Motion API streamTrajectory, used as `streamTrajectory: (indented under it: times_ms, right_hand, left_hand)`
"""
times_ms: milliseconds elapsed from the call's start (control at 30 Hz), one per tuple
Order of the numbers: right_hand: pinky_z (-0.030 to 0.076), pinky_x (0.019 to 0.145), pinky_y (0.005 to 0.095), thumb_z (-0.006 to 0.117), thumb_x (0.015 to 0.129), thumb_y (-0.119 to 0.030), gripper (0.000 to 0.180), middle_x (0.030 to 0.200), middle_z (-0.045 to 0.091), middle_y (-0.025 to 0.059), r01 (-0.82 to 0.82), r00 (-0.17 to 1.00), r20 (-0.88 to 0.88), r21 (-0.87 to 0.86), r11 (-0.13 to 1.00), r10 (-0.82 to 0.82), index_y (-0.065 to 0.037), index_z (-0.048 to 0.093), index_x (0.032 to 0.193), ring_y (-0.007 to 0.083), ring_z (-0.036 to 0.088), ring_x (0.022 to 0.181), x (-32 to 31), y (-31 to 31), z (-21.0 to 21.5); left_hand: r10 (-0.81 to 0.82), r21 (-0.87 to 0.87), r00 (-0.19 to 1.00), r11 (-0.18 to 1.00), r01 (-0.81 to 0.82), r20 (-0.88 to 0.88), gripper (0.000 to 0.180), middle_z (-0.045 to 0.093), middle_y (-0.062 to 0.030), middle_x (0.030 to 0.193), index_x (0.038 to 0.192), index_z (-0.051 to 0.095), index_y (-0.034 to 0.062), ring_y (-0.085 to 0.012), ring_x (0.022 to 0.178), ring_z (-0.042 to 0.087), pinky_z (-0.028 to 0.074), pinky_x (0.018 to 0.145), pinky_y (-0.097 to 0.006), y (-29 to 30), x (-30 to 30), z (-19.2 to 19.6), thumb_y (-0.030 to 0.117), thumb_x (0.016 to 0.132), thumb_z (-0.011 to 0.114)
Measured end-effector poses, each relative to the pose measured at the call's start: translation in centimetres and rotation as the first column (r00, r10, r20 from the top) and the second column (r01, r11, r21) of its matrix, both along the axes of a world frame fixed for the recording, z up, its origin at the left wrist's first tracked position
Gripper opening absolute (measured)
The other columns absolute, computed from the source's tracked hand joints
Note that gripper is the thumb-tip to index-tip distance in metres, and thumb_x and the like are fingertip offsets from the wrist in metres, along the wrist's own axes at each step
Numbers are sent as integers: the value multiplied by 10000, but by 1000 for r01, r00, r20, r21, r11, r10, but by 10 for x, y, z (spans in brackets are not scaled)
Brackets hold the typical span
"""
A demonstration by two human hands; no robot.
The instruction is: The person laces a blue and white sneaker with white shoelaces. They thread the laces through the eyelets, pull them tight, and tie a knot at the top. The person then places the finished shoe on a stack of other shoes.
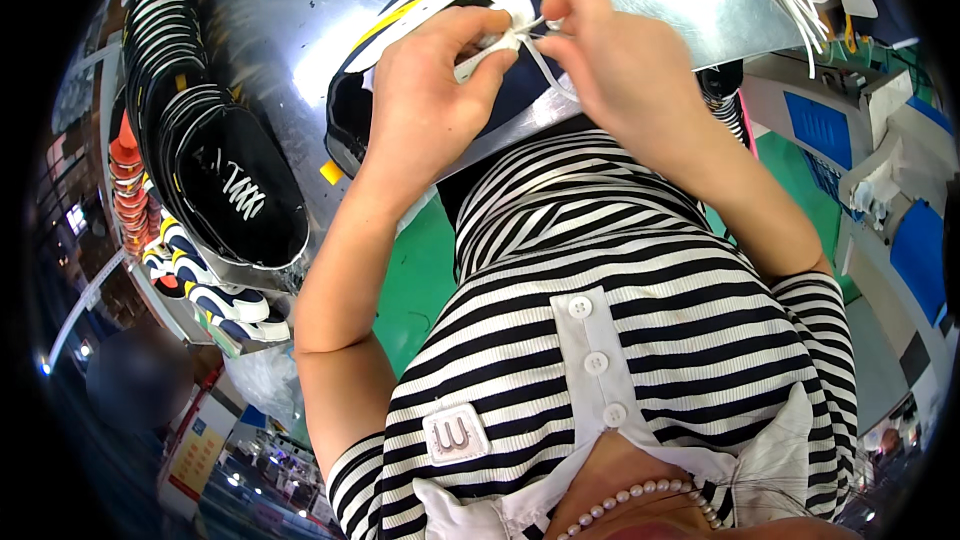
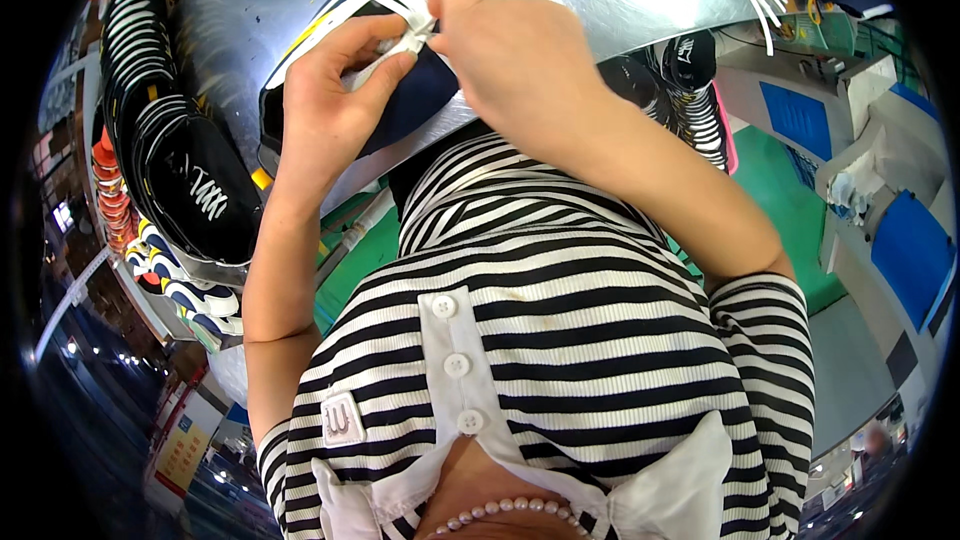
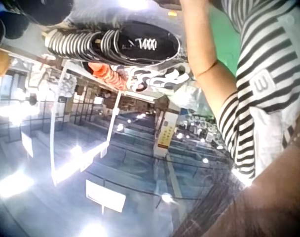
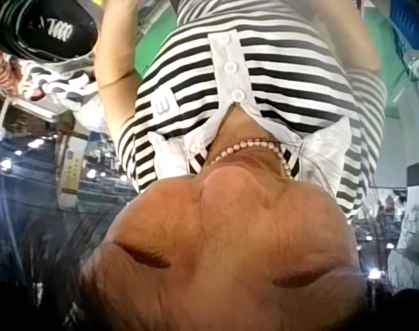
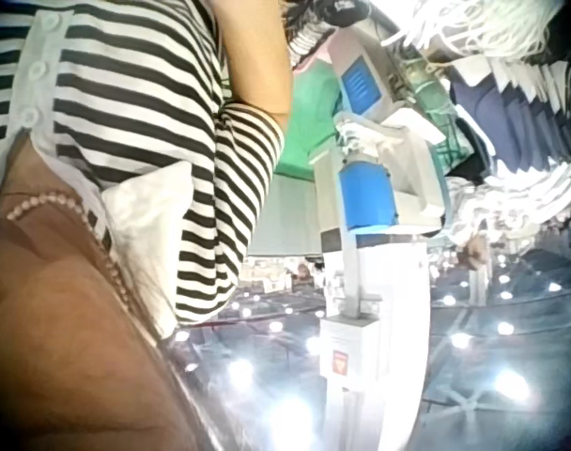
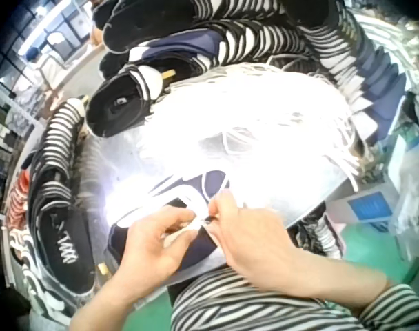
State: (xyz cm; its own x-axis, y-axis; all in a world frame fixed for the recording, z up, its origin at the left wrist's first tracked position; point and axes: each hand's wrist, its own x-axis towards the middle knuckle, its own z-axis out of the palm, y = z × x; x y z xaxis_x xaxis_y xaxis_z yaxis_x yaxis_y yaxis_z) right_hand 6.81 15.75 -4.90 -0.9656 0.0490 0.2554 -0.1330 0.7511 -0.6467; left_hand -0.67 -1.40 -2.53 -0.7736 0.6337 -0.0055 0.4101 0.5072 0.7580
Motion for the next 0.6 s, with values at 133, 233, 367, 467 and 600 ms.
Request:
streamTrajectory:
  times_ms: [133,233,367,467,600]
  right_hand:
    - [488,492,406,583,772,-21,235,699,644,150,17,1000,18,168,986,-21,25,441,953,332,656,607,-2,-19,-14]
    - [487,484,391,590,772,-32,231,697,647,141,11,999,-49,139,990,-5,22,453,950,314,657,596,-4,-17,-17]
    - [482,476,383,610,796,-70,243,689,647,134,36,995,-96,91,995,-27,13,479,983,302,655,587,-6,-21,-16]
    - [480,482,383,625,835,-113,252,674,642,131,55,992,-112,57,997,-49,5,493,1015,303,653,592,-13,-22,-22]
    - [490,532,380,638,899,-164,284,682,651,110,91,992,-84,10,996,-90,-27,482,1092,300,658,617,-4,-22,-18]
  left_hand:
    - [117,-58,982,992,-109,150,256,700,-72,933,1078,674,-18,-119,859,643,495,830,-255,0,1,-3,58,837,714]
    - [64,13,998,998,-64,-26,233,700,-133,911,1032,678,-2,-238,802,682,527,751,-322,0,1,-7,81,815,693]
    - [90,48,996,995,-89,-11,224,695,-133,913,1029,671,1,-248,809,682,527,755,-329,1,6,-11,70,816,683]
    - [79,69,995,994,-84,62,223,695,-131,925,1031,669,3,-248,814,684,527,759,-325,0,9,-8,67,818,678]
    - [-61,0,944,998,64,-324,248,680,-134,909,1072,664,24,-298,789,667,521,713,-372,7,8,-6,40,825,650]
